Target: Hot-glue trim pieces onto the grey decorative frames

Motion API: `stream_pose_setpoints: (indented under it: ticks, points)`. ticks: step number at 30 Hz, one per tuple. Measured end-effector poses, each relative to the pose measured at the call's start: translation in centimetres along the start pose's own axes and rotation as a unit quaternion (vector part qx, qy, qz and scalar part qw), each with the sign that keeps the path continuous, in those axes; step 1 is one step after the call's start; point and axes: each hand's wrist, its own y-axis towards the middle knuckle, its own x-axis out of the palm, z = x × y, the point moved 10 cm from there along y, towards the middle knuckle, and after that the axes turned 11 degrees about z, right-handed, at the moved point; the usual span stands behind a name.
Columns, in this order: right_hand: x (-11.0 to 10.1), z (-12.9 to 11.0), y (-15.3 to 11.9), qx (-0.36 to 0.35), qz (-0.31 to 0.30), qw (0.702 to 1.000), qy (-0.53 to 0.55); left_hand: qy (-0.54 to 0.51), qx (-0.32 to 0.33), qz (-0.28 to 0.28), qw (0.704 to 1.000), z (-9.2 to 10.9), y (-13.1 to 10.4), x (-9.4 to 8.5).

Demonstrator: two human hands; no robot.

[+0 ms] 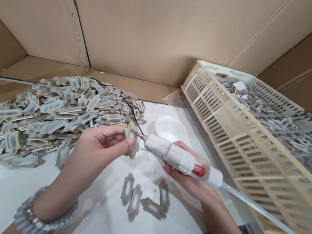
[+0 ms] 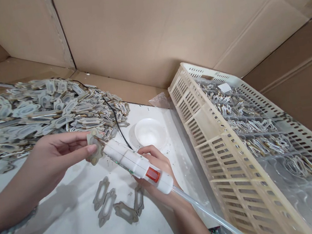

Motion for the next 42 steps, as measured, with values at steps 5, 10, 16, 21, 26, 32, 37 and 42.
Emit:
stream_pose_setpoints:
  ticks: [5, 10, 16, 21, 26, 32, 37, 42]
  points:
    - [-0.2, 0.3, -0.1, 0.010, 0.007, 1.000, -0.010, -0.014, -0.002, 0.000, 1.000, 0.0, 0.0, 0.1]
    - [-0.3, -0.1, 0.1, 0.007, 0.016, 1.000, -0.001, -0.016, -0.001, 0.007, 1.000, 0.2, 0.1, 0.0]
    - [-0.6, 0.1, 0.1, 0.011, 0.032, 0.999, 0.000, 0.011, -0.004, 0.008, 1.000, 0.0, 0.2, -0.1]
    - [-3.4, 2.1, -0.3, 0.069, 0.126, 0.989, -0.029, 0.008, -0.009, 0.029, 1.000, 0.2, 0.2, -0.4]
    - [-5.6, 2.5, -0.4, 0.064, 0.205, 0.975, -0.048, 0.003, 0.010, 0.121, 0.993, 0.8, 0.4, -2.5]
    - [-4.1, 1.7, 0.1, 0.022, 0.135, 0.989, -0.063, -0.053, 0.035, 0.198, 0.978, 1.4, 0.6, -4.5]
    - [-1.5, 0.6, 0.0, -0.010, 0.030, 0.999, -0.035, -0.062, 0.042, 0.201, 0.977, 2.0, 0.8, -4.3]
    - [0.0, 0.3, -0.3, 0.006, -0.009, 1.000, 0.004, -0.067, 0.054, 0.203, 0.975, 1.9, 0.6, -4.4]
